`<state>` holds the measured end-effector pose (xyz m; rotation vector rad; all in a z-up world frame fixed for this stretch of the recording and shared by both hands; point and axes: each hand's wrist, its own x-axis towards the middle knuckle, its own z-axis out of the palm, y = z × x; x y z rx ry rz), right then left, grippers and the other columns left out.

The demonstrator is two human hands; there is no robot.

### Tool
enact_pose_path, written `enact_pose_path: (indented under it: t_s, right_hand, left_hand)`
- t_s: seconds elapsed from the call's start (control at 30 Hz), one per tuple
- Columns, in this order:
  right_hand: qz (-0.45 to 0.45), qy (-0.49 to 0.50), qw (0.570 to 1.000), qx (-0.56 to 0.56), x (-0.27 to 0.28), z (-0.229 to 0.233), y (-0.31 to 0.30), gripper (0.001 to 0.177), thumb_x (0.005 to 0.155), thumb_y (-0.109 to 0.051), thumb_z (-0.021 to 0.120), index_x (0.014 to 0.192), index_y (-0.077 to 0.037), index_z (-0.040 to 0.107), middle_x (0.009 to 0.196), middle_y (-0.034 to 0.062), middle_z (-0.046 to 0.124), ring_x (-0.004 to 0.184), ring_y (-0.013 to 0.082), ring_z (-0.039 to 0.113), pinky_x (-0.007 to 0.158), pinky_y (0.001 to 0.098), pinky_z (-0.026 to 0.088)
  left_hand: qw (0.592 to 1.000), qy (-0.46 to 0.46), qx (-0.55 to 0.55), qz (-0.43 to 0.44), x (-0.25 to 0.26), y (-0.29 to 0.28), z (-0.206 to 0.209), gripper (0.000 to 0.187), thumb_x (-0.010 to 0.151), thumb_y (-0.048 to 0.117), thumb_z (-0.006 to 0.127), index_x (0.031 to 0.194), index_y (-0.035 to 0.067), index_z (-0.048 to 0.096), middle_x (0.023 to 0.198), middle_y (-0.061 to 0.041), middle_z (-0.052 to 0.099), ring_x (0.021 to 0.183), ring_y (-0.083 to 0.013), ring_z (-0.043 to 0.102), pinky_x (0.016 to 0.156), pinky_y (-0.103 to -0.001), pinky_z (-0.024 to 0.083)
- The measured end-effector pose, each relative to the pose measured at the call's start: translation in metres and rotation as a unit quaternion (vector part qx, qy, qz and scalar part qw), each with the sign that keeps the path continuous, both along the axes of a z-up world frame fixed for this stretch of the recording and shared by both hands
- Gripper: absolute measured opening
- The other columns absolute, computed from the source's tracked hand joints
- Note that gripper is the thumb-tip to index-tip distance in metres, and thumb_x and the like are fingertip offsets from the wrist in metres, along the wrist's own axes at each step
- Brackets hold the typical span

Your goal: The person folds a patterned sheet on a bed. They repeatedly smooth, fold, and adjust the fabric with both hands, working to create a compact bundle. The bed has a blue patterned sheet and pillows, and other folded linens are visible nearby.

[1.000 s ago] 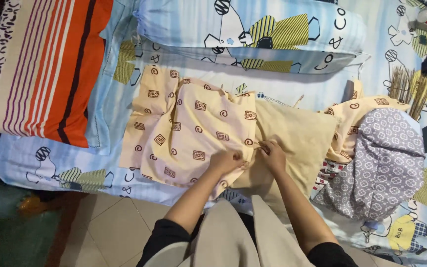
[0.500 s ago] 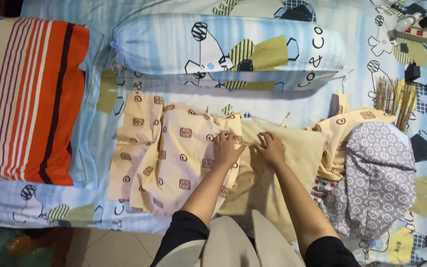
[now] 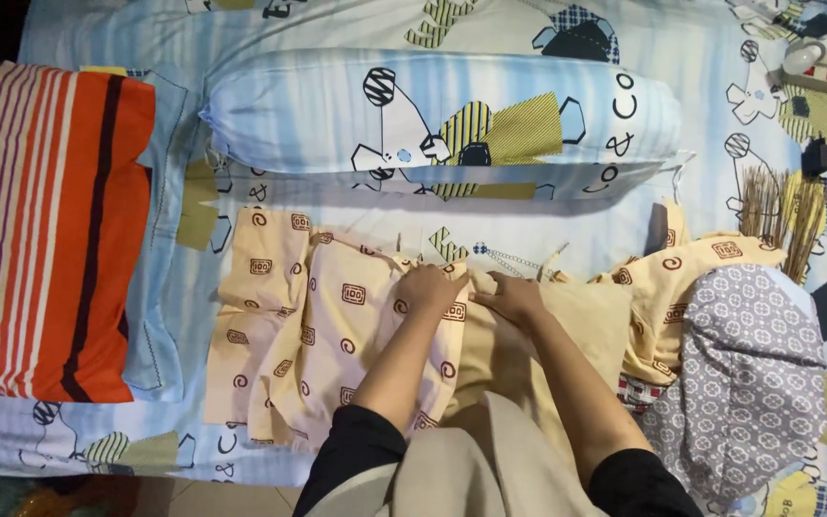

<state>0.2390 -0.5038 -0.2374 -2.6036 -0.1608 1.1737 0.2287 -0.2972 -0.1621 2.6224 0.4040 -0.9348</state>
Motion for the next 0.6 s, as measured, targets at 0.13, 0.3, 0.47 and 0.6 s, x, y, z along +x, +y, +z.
enact_pose_path:
  t_s: [0.13,0.3,0.47,0.6]
  right_hand:
    - [-0.013,-0.02,0.998,0.06,-0.024,0.034,0.013,0.07,0.087,-0.071,0.059,0.142,-0.029,0.059,0.104,0.0128,0.08,0.119,0.0362,0.069,0.109,0.0508,0.043]
    - [0.028,-0.124,0.984,0.126,-0.052,0.048,0.012,0.043,0.094,-0.054,0.059,0.133,-0.037,0.066,0.098,0.0135,0.079,0.107,0.0351,0.073,0.096,0.0524,0.046]
    - [0.022,-0.173,0.971,0.163,-0.084,-0.053,0.007,0.029,0.087,-0.044,0.068,0.115,-0.036,0.07,0.097,-0.0025,0.079,0.104,0.0246,0.073,0.098,0.0457,0.043]
    - [-0.413,-0.049,0.86,0.296,-0.114,0.023,0.026,0.052,0.082,-0.025,0.08,0.127,-0.013,0.057,0.113,0.0171,0.075,0.114,0.0404,0.068,0.104,0.0575,0.042]
  left_hand:
    - [0.997,0.045,0.02,-0.054,0.002,-0.003,-0.007,0.093,0.091,0.081,0.031,0.116,0.002,0.072,0.119,-0.018,0.073,0.117,-0.0355,0.068,0.095,-0.05,0.054]
    - [0.998,-0.053,-0.02,0.019,-0.026,-0.006,-0.068,0.052,0.097,0.047,0.043,0.102,0.006,0.074,0.098,-0.019,0.075,0.094,-0.0432,0.073,0.071,-0.062,0.056]
    - [0.929,-0.304,-0.21,0.017,-0.022,-0.041,-0.05,0.032,0.099,0.027,0.047,0.096,0.005,0.069,0.088,-0.019,0.071,0.092,-0.0439,0.071,0.082,-0.056,0.054]
    - [0.878,-0.335,-0.341,-0.015,-0.041,-0.073,-0.023,0.037,0.099,0.026,0.048,0.078,-0.001,0.063,0.076,-0.027,0.064,0.087,-0.0513,0.066,0.075,-0.059,0.05]
